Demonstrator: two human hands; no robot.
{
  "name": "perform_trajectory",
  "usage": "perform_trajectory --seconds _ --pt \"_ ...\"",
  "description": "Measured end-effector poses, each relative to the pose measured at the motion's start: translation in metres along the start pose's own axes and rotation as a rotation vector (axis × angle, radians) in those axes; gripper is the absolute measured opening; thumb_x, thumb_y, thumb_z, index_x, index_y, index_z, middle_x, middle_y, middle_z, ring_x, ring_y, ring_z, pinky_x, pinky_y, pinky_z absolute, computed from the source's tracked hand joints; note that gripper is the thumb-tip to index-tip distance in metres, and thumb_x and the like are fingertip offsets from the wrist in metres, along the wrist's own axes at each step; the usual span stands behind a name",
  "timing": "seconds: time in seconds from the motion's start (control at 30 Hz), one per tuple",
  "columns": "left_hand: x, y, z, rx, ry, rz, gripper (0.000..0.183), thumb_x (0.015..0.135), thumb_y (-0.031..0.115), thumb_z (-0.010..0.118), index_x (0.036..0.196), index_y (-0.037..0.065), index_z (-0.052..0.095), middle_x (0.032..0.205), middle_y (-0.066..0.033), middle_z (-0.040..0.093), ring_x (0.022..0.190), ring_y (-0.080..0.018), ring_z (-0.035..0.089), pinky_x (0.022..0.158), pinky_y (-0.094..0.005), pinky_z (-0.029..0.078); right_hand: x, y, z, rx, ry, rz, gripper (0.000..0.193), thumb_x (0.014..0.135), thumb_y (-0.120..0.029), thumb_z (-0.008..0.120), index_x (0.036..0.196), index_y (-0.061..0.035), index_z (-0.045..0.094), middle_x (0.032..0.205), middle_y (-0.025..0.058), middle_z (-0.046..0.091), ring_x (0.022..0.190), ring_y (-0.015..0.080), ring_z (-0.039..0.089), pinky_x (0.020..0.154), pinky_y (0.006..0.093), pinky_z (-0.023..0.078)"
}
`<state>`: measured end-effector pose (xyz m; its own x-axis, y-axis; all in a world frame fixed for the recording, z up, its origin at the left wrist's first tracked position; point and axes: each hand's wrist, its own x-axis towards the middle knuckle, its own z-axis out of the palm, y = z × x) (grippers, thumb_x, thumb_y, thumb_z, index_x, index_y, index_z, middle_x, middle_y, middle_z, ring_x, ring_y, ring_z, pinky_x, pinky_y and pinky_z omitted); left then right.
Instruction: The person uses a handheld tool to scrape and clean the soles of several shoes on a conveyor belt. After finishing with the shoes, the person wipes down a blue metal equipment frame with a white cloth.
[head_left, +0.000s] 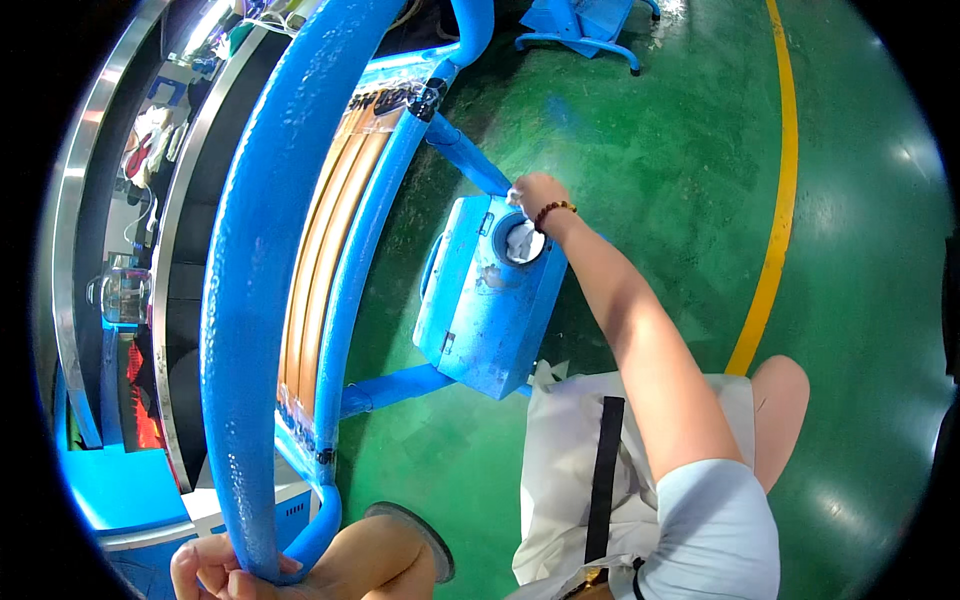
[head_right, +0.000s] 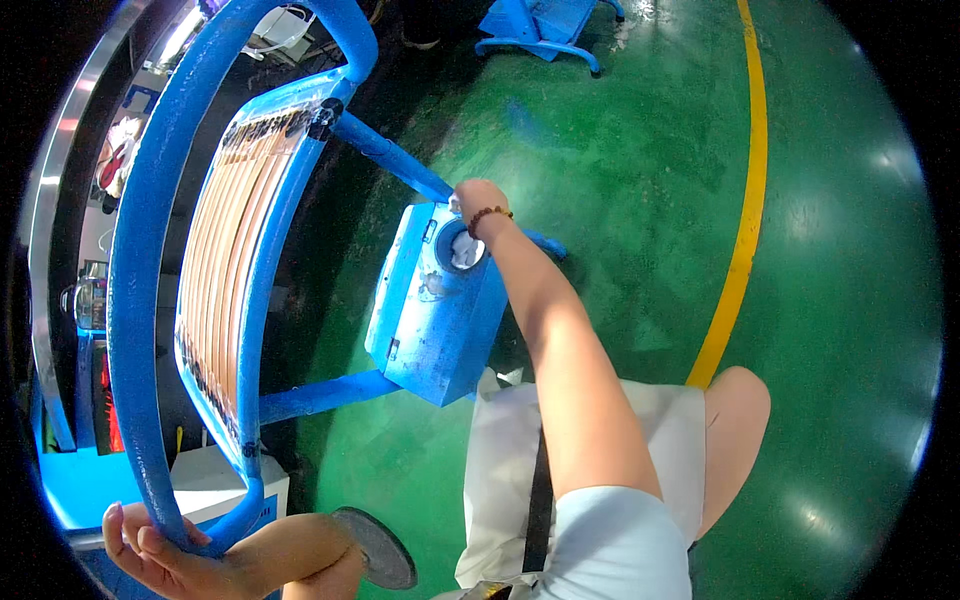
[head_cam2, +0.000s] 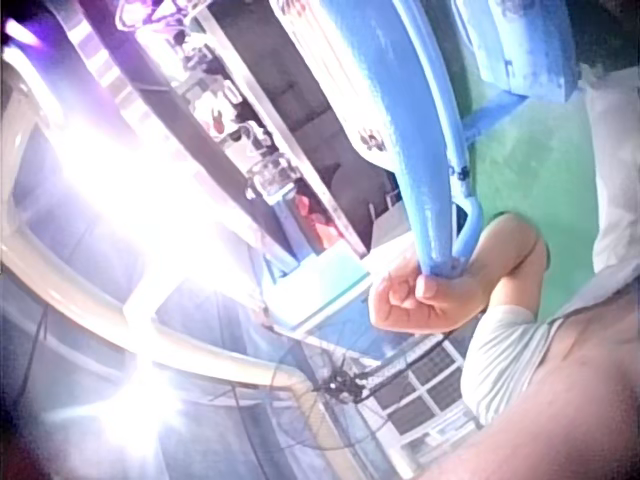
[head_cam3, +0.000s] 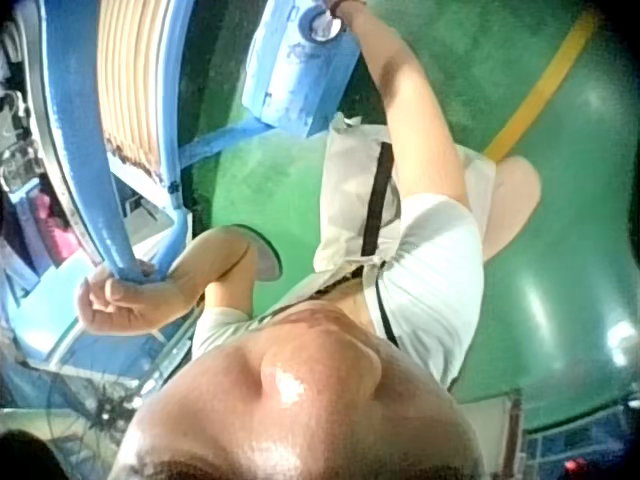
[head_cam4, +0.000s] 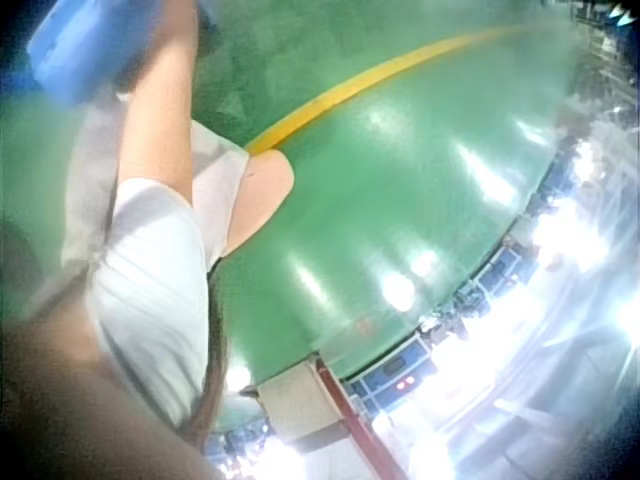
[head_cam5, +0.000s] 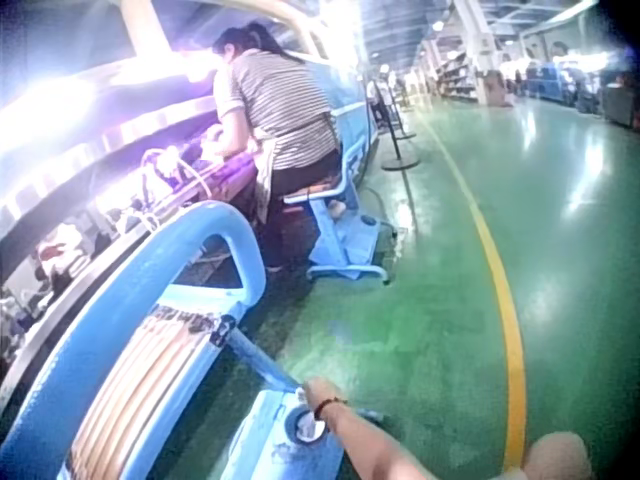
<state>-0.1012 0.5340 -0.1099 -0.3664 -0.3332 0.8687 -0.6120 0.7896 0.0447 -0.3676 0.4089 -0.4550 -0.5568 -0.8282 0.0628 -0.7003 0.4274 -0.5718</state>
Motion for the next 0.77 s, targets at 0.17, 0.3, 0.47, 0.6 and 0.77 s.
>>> perform_trajectory --seconds 0.17,0.3,0.47,0.6,0.77 --pt "0.002 -0.013 -0.010 -0.061 0.005 -0.148 0.043 0.075 0.035 0.050 0.096 -0.001 0.038 0.052 -0.0057 0.042 0.037 -0.0074 0.035 0.032 -0.0158 0.023 -0.025 0.049 -0.048 0.119 -0.122 0.491 0.014 0.067 -0.021 0.054 0.072 -0.0092 0.061 0.078 0.0129 0.057 0.068 0.0280 0.056 0.062 0.0351 0.044" --pt "0.002 -0.032 -0.021 -0.376 -0.266 -0.429 0.038 0.078 0.035 0.044 0.097 0.002 0.039 0.056 -0.0019 0.040 0.040 -0.0037 0.032 0.032 -0.0132 0.023 -0.129 0.129 -0.136 0.387 0.038 0.665 0.017 0.070 -0.013 0.056 0.082 -0.0020 0.058 0.077 0.0124 0.058 0.070 0.0203 0.056 0.062 0.0276 0.045" --pt "0.006 -0.042 -0.014 -0.671 -0.575 -0.732 0.022 0.081 0.016 0.039 0.096 0.001 0.036 0.066 -0.0052 0.044 0.047 -0.0070 0.036 0.038 -0.0185 0.028 -0.269 0.093 -0.295 1.748 0.406 0.841 0.019 0.074 -0.005 0.048 0.092 0.0010 0.050 0.087 0.0109 0.055 0.076 0.0176 0.054 0.065 0.0278 0.045" --pt "0.013 -0.045 -0.005 -0.639 -0.804 -0.723 0.026 0.083 0.019 0.034 0.101 0.000 0.035 0.081 -0.0104 0.048 0.056 -0.0148 0.043 0.046 -0.0237 0.034 -0.362 -0.006 -0.429 2.087 0.717 0.704 0.021 0.077 -0.003 0.040 0.098 0.0009 0.045 0.092 0.0114 0.052 0.079 0.0200 0.053 0.067 0.0289 0.046" --pt "0.064 0.008 0.005 -0.578 -1.093 -0.435 0.034 0.084 0.025 0.028 0.108 0.001 0.035 0.102 -0.0163 0.045 0.082 -0.0274 0.046 0.070 -0.0323 0.039 -0.501 -0.120 -0.504 1.747 1.167 0.786 0.025 0.078 -0.004 0.040 0.102 0.0023 0.042 0.096 0.0109 0.051 0.084 0.0197 0.052 0.070 0.0293 0.045"
